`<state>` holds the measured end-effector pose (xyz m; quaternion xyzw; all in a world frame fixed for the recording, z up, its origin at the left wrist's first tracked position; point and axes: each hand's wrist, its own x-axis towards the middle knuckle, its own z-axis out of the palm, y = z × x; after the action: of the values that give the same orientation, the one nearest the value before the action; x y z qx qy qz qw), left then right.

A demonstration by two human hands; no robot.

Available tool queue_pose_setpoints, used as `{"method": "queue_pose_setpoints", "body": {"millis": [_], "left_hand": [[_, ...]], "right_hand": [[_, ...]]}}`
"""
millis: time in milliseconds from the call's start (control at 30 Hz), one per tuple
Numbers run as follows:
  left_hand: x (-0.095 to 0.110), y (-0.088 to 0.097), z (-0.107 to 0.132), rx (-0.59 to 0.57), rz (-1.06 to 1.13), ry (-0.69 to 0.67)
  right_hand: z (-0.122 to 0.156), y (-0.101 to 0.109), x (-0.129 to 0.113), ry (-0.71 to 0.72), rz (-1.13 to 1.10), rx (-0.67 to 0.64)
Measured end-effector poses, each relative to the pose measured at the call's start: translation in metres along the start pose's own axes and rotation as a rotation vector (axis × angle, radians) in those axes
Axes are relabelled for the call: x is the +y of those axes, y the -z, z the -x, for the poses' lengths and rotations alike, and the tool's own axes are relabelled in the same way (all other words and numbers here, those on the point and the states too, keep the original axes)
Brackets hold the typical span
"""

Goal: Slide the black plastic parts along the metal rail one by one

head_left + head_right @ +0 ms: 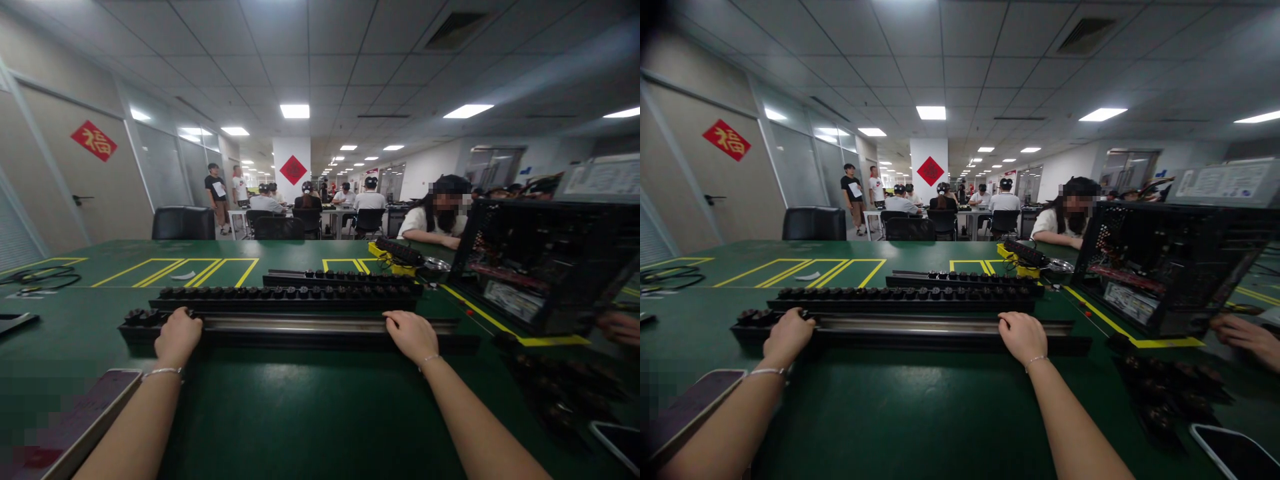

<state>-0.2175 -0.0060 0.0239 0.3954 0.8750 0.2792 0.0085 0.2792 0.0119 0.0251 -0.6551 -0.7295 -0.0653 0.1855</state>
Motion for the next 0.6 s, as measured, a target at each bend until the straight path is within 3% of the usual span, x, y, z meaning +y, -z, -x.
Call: {"method": "queue_pose_setpoints", "body": {"millis": [333,600], "left_hand": [[-0.006,-0.009,0.004,0.077,0.035,0.010],[-0.015,-0.015,0.005,0.111,0.050,-0.080]], "right_hand": [[0.000,-0.003,0.002,0.006,0.003,0.012],[0.000,-0.001,0.002,0.027,0.005,0.008]]}}
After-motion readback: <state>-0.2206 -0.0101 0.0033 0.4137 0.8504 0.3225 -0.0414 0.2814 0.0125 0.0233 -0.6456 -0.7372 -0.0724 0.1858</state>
